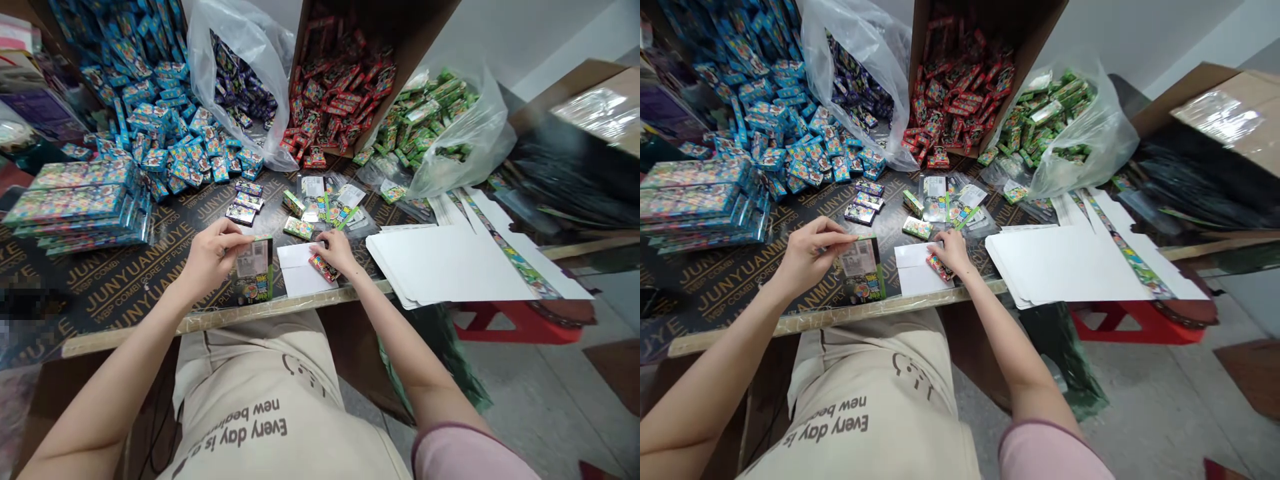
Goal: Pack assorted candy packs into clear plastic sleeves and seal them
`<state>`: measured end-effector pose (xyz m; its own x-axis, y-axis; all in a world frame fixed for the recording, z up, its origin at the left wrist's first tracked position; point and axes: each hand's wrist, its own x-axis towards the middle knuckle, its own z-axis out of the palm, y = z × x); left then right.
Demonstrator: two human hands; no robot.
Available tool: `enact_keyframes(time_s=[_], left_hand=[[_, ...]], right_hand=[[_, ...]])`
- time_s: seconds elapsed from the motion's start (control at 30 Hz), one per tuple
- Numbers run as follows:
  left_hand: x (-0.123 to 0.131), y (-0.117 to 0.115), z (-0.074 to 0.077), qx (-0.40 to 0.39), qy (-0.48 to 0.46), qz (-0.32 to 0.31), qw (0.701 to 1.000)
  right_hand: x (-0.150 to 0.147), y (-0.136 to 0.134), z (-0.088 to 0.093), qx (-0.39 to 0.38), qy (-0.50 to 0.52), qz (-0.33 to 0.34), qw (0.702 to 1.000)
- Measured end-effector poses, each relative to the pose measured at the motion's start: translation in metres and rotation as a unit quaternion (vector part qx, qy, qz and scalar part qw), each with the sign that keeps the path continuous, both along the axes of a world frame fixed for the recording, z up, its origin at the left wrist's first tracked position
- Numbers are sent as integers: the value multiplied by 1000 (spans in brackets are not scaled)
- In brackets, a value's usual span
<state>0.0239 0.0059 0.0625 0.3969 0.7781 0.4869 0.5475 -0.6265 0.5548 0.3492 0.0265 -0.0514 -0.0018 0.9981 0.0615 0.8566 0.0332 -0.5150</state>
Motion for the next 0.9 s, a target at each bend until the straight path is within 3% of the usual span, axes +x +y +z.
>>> enact_keyframes(time_s=[0.17,0.23,0.3,0.37,0.43,0.53,0.67,0.77,0.83,0.9], left_hand=[[-22,44,-64,-65,72,151,984],[-21,51,-85,-82,102,164,978],[-7,46,-95,-79,125,152,977],[19,32,-96,-69,155,97,981],[49,18,-92,-55,201,-11,978],[84,4,-87,-42,296,-125,946],[101,5,-88,-56,360,-119,924],[103,8,-87,-61,360,-114,924],[104,7,-85,-51,352,-115,927],[106,6,-83,-30,349,-114,930]], right_hand=[[-5,-6,-5,11,1,6,1000],[-6,-12,-2,17,2,10,1000],[-6,-21,2,25,-18,14,999],[-7,-33,5,23,-44,21,999],[-6,-44,9,7,-42,30,999],[1,-55,16,8,-22,4,1000],[19,-57,28,74,-57,-116,989],[24,-58,29,14,112,-130,985],[22,-59,23,-69,255,-111,958],[17,-60,16,-101,334,-100,932]])
